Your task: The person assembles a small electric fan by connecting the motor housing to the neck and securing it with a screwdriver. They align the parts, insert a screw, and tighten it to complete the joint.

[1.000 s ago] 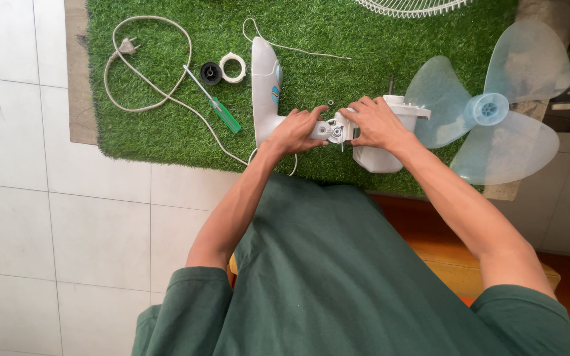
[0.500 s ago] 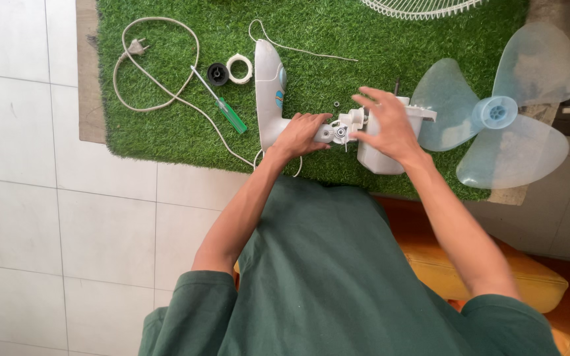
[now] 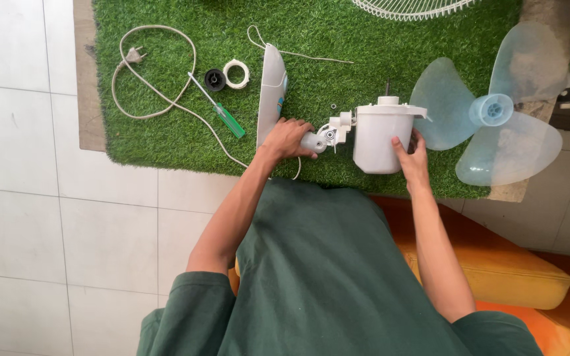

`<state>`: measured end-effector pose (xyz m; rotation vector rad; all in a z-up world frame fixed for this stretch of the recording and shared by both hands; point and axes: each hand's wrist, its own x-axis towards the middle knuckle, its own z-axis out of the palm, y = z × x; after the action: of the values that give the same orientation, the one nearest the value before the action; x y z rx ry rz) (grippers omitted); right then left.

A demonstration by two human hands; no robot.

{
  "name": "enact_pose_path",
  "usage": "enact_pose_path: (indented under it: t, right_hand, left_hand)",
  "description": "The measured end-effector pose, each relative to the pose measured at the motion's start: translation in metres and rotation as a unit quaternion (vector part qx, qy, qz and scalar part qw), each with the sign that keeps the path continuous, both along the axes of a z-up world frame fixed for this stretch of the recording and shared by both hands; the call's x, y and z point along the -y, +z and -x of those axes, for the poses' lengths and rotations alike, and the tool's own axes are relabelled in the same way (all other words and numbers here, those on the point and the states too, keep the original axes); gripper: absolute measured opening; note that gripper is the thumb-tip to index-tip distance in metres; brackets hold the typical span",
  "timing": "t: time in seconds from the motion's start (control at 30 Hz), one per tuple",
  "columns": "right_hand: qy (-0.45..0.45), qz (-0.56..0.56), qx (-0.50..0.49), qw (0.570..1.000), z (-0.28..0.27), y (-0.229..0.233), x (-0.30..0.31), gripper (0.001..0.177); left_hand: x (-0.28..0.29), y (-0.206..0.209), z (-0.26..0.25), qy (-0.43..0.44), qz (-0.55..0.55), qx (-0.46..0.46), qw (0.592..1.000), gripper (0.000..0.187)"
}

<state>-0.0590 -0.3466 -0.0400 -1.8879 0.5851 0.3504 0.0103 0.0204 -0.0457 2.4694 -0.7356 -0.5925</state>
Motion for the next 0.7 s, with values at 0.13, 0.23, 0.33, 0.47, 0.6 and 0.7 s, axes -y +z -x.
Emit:
enact_pose_path:
  t: [0.13,0.23,0.33,0.47,0.6,0.7]
  right_hand:
    - [0.097,0.017,-0.084,0.992,-0.032,0.006,0.015,0.122]
    - [0.155,0.023,-0.116,0.981,-0.049,0.018,0.013,0.118]
    - [0.172,-0.002,-0.114,0.979,-0.055,0.03,0.001,0.112]
    - [0.14,-0.051,-0.067,0.987,-0.048,0.035,-0.005,0.11]
    - [0.121,-0.018,-0.045,0.991,-0.041,0.028,-0.006,0.114]
    - [0.108,-0.009,-0.019,0.994,-0.039,0.028,-0.002,0.117]
  left_hand:
    - [0.005,-0.006,0.001,-0.022,-0.052,-0.007,0.998,0.084]
    - [0.009,-0.01,0.001,-0.021,-0.043,0.001,0.999,0.079]
    - [0.005,-0.009,0.002,-0.015,-0.033,0.005,0.999,0.076]
    - [0.003,-0.005,0.004,-0.024,-0.013,0.02,0.999,0.075]
    - [-0.001,0.005,0.008,-0.028,0.011,0.053,0.998,0.073]
    - [-0.001,0.013,0.006,-0.026,0.017,0.043,0.999,0.072]
